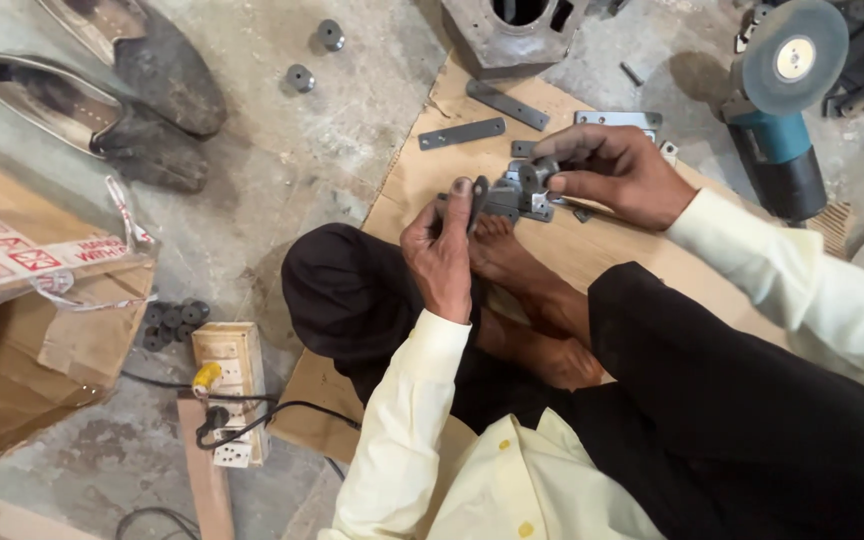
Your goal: The recorder is assembling and finishing metal hinge-like components using a hammer and an angle grinder.
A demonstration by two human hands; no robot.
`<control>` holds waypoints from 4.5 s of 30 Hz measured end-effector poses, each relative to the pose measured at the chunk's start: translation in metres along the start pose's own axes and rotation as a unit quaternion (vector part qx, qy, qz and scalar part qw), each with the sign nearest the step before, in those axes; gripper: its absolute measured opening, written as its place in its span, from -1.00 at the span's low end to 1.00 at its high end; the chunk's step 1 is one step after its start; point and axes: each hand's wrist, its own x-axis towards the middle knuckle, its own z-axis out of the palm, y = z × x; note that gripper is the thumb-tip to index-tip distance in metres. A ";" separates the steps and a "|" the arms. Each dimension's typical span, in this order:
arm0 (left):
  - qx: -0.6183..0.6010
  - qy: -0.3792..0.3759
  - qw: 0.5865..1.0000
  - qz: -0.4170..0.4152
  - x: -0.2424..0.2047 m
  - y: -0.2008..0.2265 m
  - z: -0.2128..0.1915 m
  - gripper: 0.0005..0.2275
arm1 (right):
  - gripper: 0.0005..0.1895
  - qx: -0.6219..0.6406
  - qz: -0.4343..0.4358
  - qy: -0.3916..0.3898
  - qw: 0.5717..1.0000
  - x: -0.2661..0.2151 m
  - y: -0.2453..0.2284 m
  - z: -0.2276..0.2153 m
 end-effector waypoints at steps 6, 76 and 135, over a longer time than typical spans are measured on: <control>-0.007 0.002 1.000 0.006 0.012 -0.022 -0.004 -0.59 | -0.60 0.082 0.004 0.015 0.997 0.001 0.025 0.015; 0.096 -0.185 0.977 -0.037 0.105 -0.040 0.024 -0.83 | -0.80 -0.255 -0.007 0.383 0.888 0.004 0.107 -0.099; 0.204 -0.133 0.966 -0.093 0.157 -0.059 0.055 -0.74 | -0.78 -0.137 0.054 0.169 0.975 0.107 0.022 -0.016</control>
